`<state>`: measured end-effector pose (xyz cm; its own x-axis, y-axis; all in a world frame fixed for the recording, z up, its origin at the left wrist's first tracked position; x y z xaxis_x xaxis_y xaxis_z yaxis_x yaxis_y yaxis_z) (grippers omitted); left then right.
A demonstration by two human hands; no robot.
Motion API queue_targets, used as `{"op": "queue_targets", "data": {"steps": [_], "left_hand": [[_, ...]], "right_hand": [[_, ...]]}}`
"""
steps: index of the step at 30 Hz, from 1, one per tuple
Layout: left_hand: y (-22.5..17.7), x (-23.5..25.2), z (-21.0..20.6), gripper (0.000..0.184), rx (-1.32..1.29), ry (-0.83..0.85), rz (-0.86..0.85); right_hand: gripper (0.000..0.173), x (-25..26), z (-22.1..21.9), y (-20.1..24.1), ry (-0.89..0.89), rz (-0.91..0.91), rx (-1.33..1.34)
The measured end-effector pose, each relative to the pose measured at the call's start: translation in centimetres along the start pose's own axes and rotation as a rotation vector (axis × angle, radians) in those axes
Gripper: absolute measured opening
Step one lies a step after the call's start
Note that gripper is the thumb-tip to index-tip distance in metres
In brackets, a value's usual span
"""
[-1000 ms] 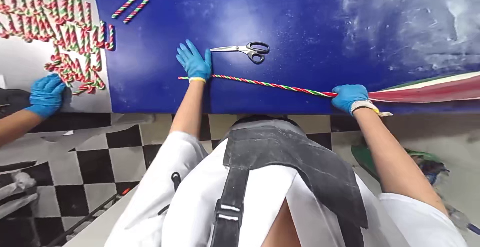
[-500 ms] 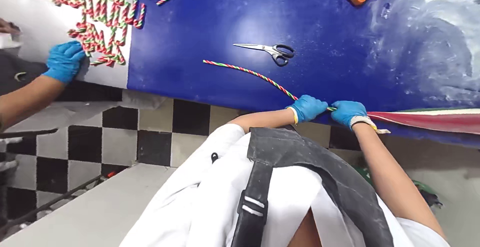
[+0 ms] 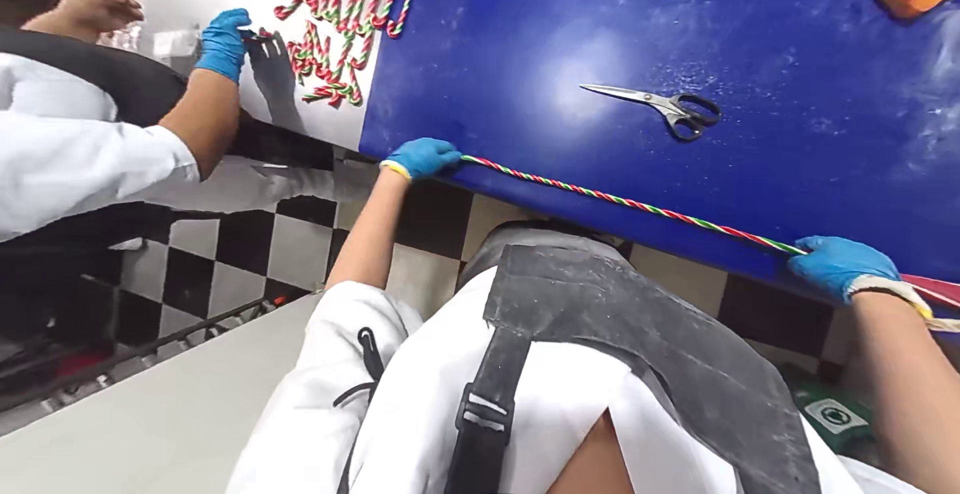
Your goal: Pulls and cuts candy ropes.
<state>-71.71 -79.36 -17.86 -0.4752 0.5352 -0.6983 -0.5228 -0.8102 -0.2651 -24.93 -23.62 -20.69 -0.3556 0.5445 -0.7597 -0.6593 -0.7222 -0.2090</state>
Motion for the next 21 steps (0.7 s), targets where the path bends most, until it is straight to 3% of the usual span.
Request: {"op": "queue_targets", "data": {"steps": [2,3,5,8,11,14,17,19,21], "left_hand": [[5.3,-2.7,0.7,0.037,0.079,-0.135,0.275],[5.9,-4.2,0.7,0.035,0.126,-0.284,0.36],[3.5,-5.8,-1.7,0.049,0.121,-0.535,0.288],[-2.8,-5.0,-7.9,0.075,0.094,-0.659,0.055],[-5.3,-1.6,-8.8,0.088,0.156,-0.682,0.079],[-5.3,4.6,-3.0,0.093,0.163,-0.675,0.13],[-5.1,10.7,2.9,0.111,0.136,-0.595,0.18],[-5.6,11.7,4.7,0.117,0.137,-0.502,0.231],[-6.2,9.4,3.8,0.109,0.125,-0.452,0.284]], "right_hand": [[0.021,0.0,-0.1,0.2,0.006,-0.015,-0.016],[0.021,0.0,-0.1,0.2,0.009,-0.027,-0.018],[0.023,-0.1,-0.1,0.3,0.014,-0.048,-0.023],[0.023,-0.1,-0.1,0.3,0.009,-0.062,-0.021],[0.023,0.0,-0.1,0.5,0.026,-0.072,-0.026],[0.023,0.1,0.4,0.6,0.032,-0.079,-0.044],[0.025,-0.2,0.6,0.9,0.051,-0.083,-0.028],[0.026,-0.5,0.9,1.2,0.059,-0.091,-0.015],[0.026,-0.5,0.8,1.1,0.049,-0.097,-0.017]]}}
Point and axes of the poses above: each hand's wrist, its own x-axis towards the middle knuckle, its own z-axis out of the back of the hand, y = z × x, the point moved 6 cm from there along x, towards the middle knuckle, and after that the axes turned 3 degrees about -z, right-handed, at the moved point
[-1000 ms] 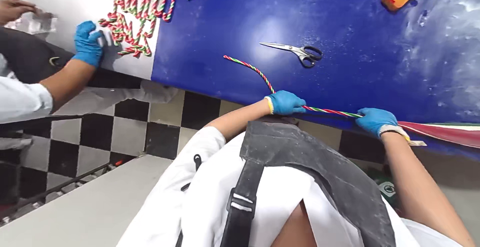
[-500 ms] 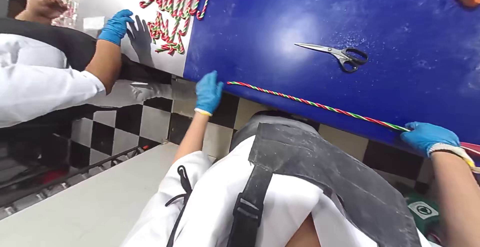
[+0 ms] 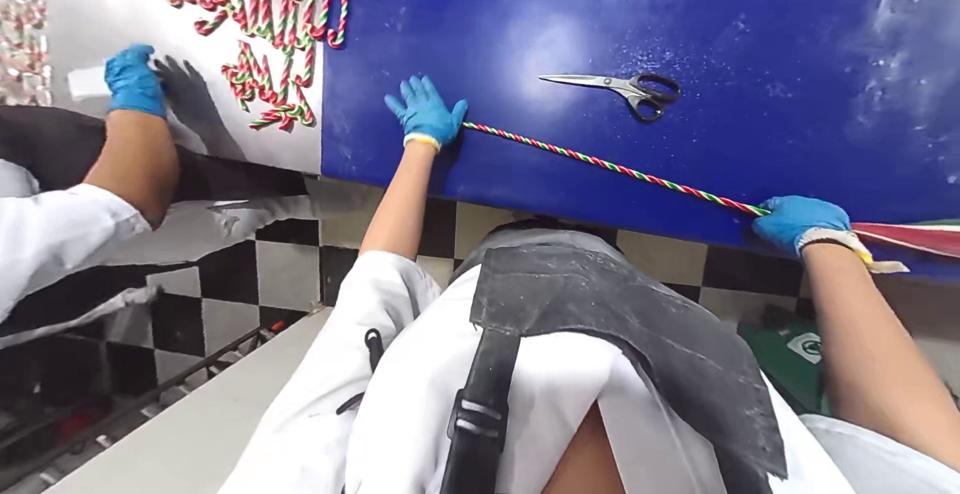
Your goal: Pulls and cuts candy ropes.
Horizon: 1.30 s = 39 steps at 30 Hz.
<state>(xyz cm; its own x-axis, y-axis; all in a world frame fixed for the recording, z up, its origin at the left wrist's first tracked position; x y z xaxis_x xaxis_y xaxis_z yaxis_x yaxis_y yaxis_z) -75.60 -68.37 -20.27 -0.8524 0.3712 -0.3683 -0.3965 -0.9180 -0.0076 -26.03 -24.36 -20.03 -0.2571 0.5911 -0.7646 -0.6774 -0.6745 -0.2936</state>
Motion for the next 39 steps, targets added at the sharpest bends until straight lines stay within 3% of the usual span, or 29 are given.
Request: {"op": "queue_targets", "data": {"steps": [4,6,8,11,13,15,17,20,23,25,28,31,33,35,39], "left_hand": [[4.0,-10.2,-3.6,0.093,-0.014,-0.02,0.151],[6.0,-11.6,-5.0,0.088,-0.004,-0.082,0.203],[6.2,-9.7,-5.0,0.088,-0.042,-0.199,0.193],[4.3,-1.6,-2.2,0.087,-0.115,-0.295,0.135],[2.8,3.0,-0.7,0.085,-0.111,-0.264,0.066],[1.8,3.6,-0.2,0.088,-0.094,-0.179,0.09],[2.1,-0.4,-0.3,0.094,-0.096,-0.119,0.189],[4.5,-9.5,-4.2,0.094,-0.125,-0.091,0.299],[7.3,-12.3,-6.5,0.09,-0.092,-0.174,0.356],[7.3,-9.6,-5.6,0.087,-0.1,-0.24,0.316],[5.5,-1.2,-2.1,0.087,-0.136,-0.286,0.236],[3.5,4.6,-0.4,0.088,-0.112,-0.196,0.178],[3.2,2.8,-0.2,0.09,-0.096,-0.086,0.214],[4.4,-1.8,-1.0,0.088,-0.109,-0.056,0.271],[8.9,-10.8,-5.2,0.081,-0.105,-0.134,0.374]], "right_hand": [[0.025,-0.2,-0.1,-0.1,-0.021,-0.015,0.014],[0.027,-0.3,-0.4,0.0,-0.017,-0.024,0.019],[0.026,-0.1,-0.5,-0.2,-0.021,-0.01,0.014],[0.023,1.6,-1.4,-1.0,-0.079,0.024,0.003],[0.024,1.7,-2.1,-1.0,-0.078,0.022,0.026],[0.023,2.0,-2.0,-1.5,-0.08,0.016,0.02],[0.021,2.5,-2.0,-1.7,-0.092,0.011,0.028],[0.022,1.7,-1.8,-1.2,-0.046,-0.005,0.056],[0.023,1.2,-1.4,-0.7,-0.028,-0.024,0.074],[0.022,1.3,-1.3,-0.7,-0.034,-0.028,0.075],[0.022,1.3,-1.4,-0.6,-0.037,-0.034,0.099],[0.021,2.2,-1.8,-1.1,0.017,0.001,0.039],[0.028,4.4,-2.6,-2.3,0.07,0.109,-0.002],[0.044,3.5,0.0,-0.3,0.067,0.231,0.069],[0.066,0.0,9.3,8.3,-0.421,0.517,0.328]]}}
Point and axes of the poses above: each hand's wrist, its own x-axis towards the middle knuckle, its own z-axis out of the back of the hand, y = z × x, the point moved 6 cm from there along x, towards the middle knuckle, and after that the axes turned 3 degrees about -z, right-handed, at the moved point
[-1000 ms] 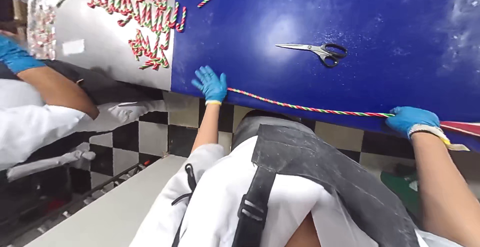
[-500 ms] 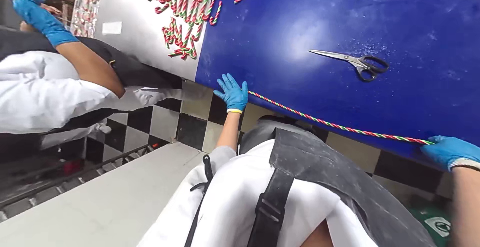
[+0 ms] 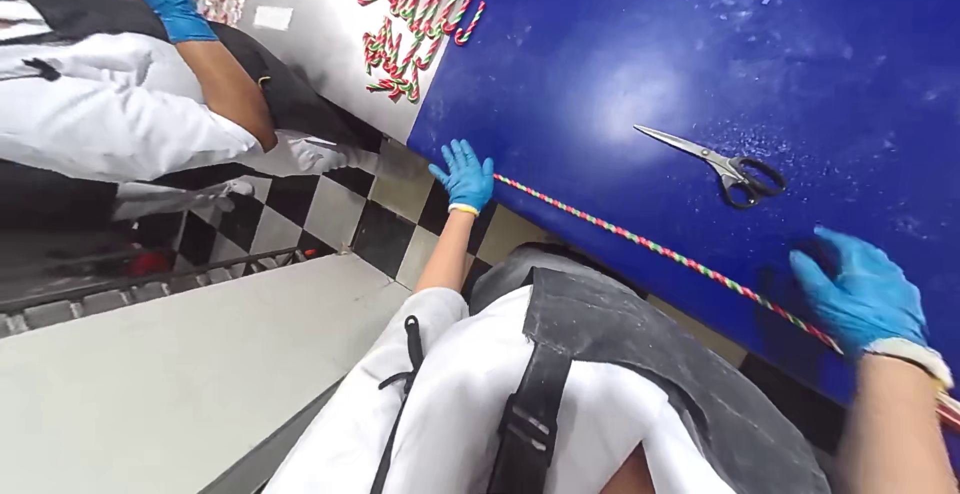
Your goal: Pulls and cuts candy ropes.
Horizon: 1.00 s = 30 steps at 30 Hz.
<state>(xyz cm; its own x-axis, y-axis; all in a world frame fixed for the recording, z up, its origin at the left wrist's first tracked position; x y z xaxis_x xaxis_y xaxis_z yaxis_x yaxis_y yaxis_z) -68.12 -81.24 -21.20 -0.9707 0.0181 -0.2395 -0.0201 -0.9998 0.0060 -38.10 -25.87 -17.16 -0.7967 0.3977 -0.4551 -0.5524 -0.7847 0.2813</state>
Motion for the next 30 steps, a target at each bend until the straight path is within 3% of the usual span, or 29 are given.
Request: {"op": "queue_targets", "data": {"steps": [2,5,9,11,12,13,14,15,16,17,18,22,24,26,30], "left_hand": [[1.6,-0.6,-0.6,0.081,0.026,0.014,0.012],[0.3,2.7,-0.3,0.083,0.03,-0.054,-0.008],[-4.2,9.8,0.6,0.091,0.028,-0.149,-0.05],[-6.1,10.9,2.2,0.086,-0.036,-0.227,-0.093],[-7.0,10.1,4.7,0.082,-0.08,-0.147,-0.097],[-8.0,9.1,8.6,0.08,-0.019,0.329,-0.024],[-8.2,8.5,10.6,0.078,-0.052,0.455,-0.02],[-7.8,8.8,10.7,0.076,-0.094,0.462,-0.055],[-7.0,9.9,9.2,0.072,-0.153,0.368,-0.123],[-5.7,11.7,6.3,0.067,-0.307,0.045,-0.225],[-4.6,13.3,4.8,0.063,-0.385,0.029,-0.285],[-1.2,13.6,6.2,0.056,-0.605,0.219,-0.6],[-1.7,11.3,5.8,0.051,-0.514,0.218,-0.8],[-3.0,7.9,4.3,0.05,-0.37,0.222,-0.945],[-5.6,3.8,1.6,0.03,-0.241,0.131,-1.133]], "right_hand": [[0.058,3.8,-0.3,3.9,-0.174,0.093,-0.044],[0.041,8.0,-0.8,9.0,-0.221,0.036,-0.179],[0.033,9.3,0.1,14.4,-0.102,-0.065,-0.356],[0.033,8.7,0.0,17.2,0.011,-0.095,-0.43],[0.033,8.6,0.1,18.2,0.066,-0.132,-0.452],[0.034,8.6,0.1,18.9,0.117,-0.174,-0.452],[0.037,8.8,0.0,19.1,0.17,-0.215,-0.454],[0.041,9.3,-0.2,18.9,0.217,-0.245,-0.453],[0.043,9.8,-0.5,18.3,0.254,-0.262,-0.439],[0.045,10.2,-0.9,17.5,0.274,-0.271,-0.385],[0.044,10.0,-1.4,16.8,0.279,-0.279,-0.266],[0.04,3.3,-5.2,18.8,0.17,-0.294,0.541],[0.036,-1.6,-9.0,22.0,0.145,-0.242,0.777],[0.036,-6.0,-12.8,25.3,0.237,-0.146,0.833],[0.056,-11.2,-18.5,30.6,0.713,-0.086,0.679]]}}
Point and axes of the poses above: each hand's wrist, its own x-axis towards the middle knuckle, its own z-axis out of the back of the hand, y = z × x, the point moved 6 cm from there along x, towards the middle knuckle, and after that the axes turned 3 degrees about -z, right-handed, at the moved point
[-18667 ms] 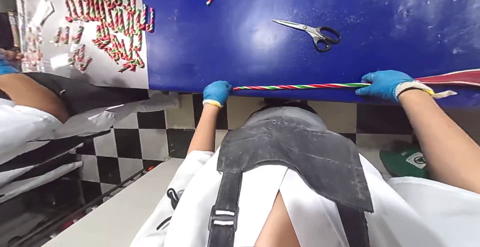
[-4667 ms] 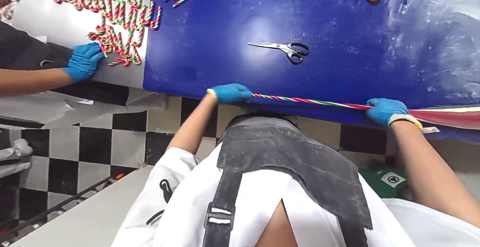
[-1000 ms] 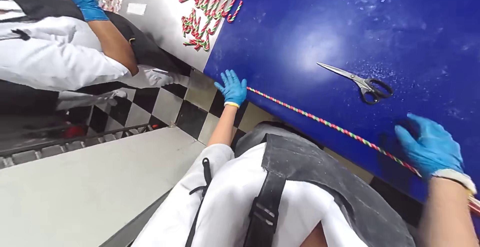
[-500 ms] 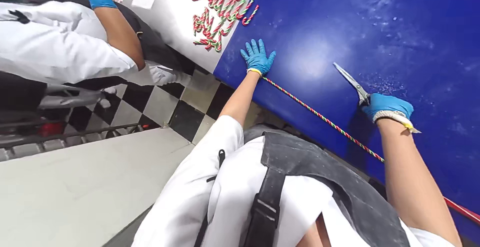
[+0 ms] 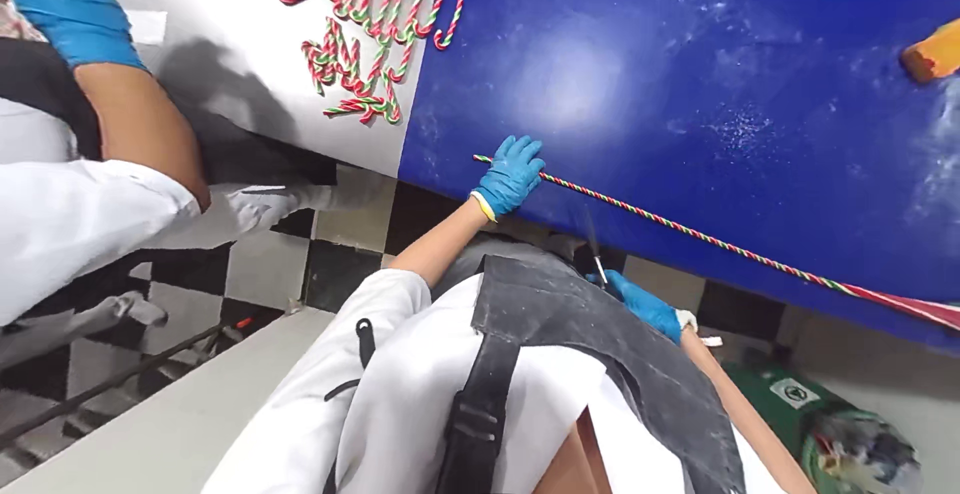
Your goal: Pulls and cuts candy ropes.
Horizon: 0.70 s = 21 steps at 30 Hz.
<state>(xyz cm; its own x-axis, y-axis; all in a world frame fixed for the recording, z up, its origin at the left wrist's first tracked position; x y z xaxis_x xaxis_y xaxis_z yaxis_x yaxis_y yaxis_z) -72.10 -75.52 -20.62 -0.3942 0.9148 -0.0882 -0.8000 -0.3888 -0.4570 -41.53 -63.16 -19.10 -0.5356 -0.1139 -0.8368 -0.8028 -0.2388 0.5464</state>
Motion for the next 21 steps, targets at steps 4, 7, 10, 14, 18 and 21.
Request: {"op": "queue_targets", "data": {"steps": [4,7,10,14,18,21], "left_hand": [[0.1,0.6,0.2,0.024,-0.061,-0.019,-0.047],[0.5,0.2,0.5,0.023,-0.142,-0.028,-0.062],[0.7,-0.2,0.5,0.023,-0.119,-0.044,-0.04],[1.3,-0.4,0.5,0.026,-0.086,-0.027,-0.004],[0.8,0.0,1.1,0.05,-0.071,0.022,0.041],[-3.0,2.0,0.2,0.064,-0.042,0.081,-0.04]], "right_hand": [[0.037,0.0,-2.8,8.0,0.051,-0.098,0.032],[0.034,6.0,-5.1,8.9,-0.001,0.108,0.404],[0.028,10.9,-7.1,8.6,-0.076,0.165,0.736],[0.026,10.5,-6.3,8.7,-0.15,0.175,0.751],[0.028,6.0,-4.1,5.9,-0.115,0.262,0.335],[0.047,-1.4,-2.6,3.0,0.038,0.022,0.174]]}}
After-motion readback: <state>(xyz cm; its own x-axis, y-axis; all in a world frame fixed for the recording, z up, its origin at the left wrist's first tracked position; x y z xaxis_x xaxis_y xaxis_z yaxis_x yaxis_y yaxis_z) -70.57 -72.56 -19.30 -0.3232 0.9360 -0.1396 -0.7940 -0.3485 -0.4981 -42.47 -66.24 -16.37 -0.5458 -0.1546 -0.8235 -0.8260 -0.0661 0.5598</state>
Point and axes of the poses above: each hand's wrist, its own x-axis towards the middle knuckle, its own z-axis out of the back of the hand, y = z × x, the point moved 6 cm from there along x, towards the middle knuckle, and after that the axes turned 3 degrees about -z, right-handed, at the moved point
